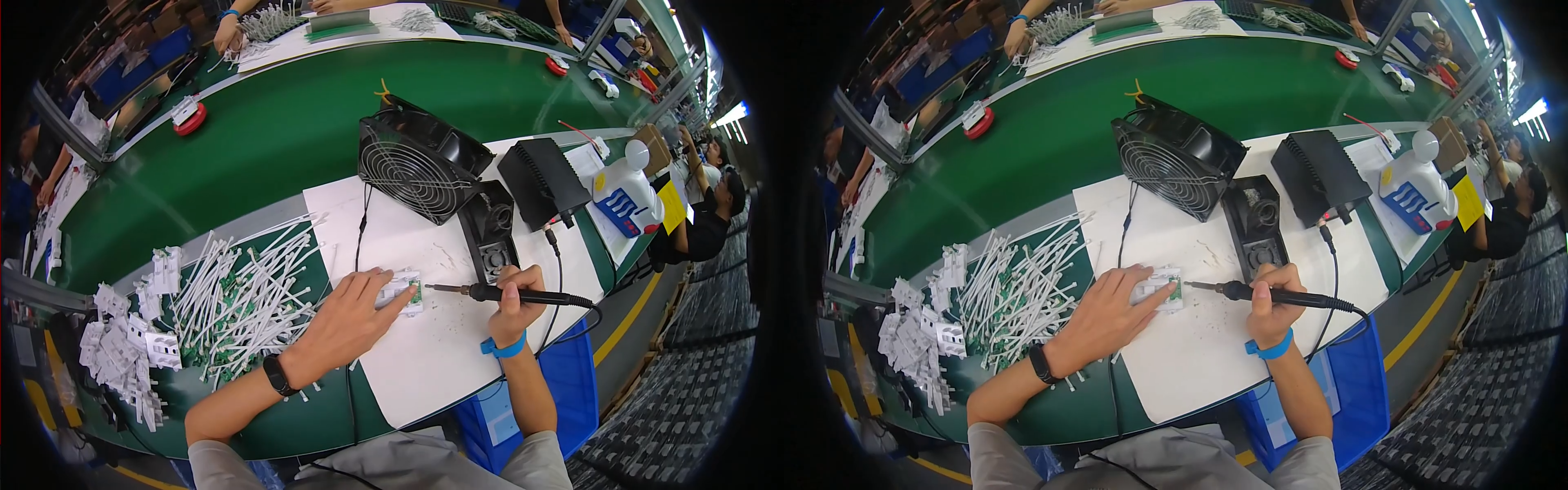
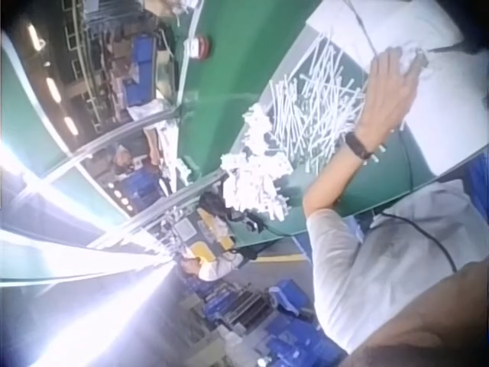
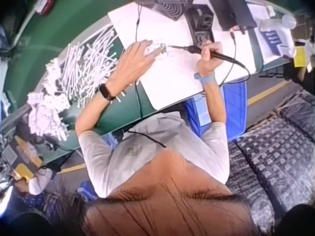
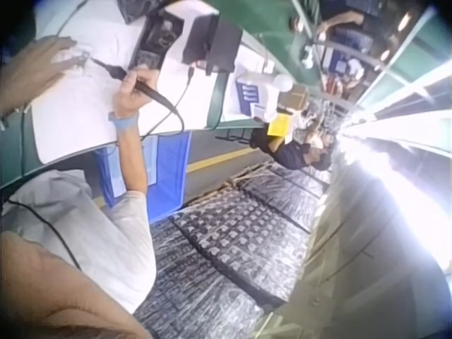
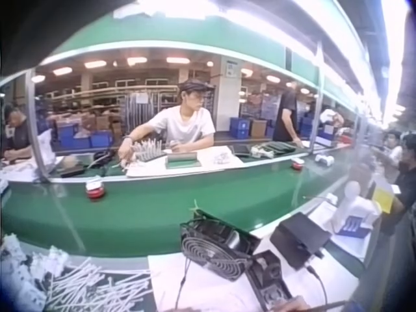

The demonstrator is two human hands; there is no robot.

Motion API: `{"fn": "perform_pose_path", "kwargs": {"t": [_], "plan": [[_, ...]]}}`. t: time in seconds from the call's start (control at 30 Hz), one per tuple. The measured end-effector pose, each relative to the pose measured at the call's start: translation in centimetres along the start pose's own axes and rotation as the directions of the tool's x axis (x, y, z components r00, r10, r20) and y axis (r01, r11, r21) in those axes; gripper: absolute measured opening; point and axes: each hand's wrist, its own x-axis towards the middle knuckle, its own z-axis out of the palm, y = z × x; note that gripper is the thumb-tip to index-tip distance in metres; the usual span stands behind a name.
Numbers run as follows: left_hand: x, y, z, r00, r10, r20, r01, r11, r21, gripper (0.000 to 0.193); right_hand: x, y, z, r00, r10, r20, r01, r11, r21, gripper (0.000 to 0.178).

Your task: The person solders electronic components and wires onto plastic fixture frames with a soldering iron.

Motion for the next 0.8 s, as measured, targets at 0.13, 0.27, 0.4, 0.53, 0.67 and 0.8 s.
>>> {"fn": "perform_pose_path", "kwargs": {"t": [0.13, 0.27, 0.4, 0.53, 0.67, 0.8], "plan": [[0.0, -0.4, 0.0, 1.0, 0.024, -0.006, -0.024, 1.0, 0.005, 0.052, -0.2, 0.0, -0.2, 1.0, -0.015, 0.025, 0.014, 1.0, 0.019, 0.033], [0.1, -0.6, -0.2, 1.0, 0.016, 0.001, -0.016, 0.999, -0.03, 0.053, -0.5, 0.1, -0.5, 0.992, -0.069, 0.105, 0.068, 0.998, 0.011, 0.025], [0.4, -0.3, -0.8, 0.999, -0.023, 0.033, 0.026, 0.995, -0.096, 0.052, -0.2, -0.1, -0.4, 0.982, -0.088, 0.167, 0.082, 0.996, 0.046, 0.019], [0.8, -0.2, -1.1, 0.998, -0.015, 0.056, 0.02, 0.996, -0.091, 0.052, 0.1, -0.2, -0.4, 0.974, -0.106, 0.2, 0.107, 0.994, 0.004, 0.019], [0.9, -0.3, -1.0, 0.998, -0.021, 0.051, 0.027, 0.994, -0.109, 0.055, 0.3, -0.4, -0.4, 0.964, -0.112, 0.243, 0.109, 0.994, 0.025, 0.02], [0.8, -0.3, -1.0, 0.998, -0.038, 0.051, 0.044, 0.991, -0.123, 0.056, 0.2, -0.4, -0.4, 0.951, -0.13, 0.28, 0.129, 0.991, 0.019, 0.022]]}}
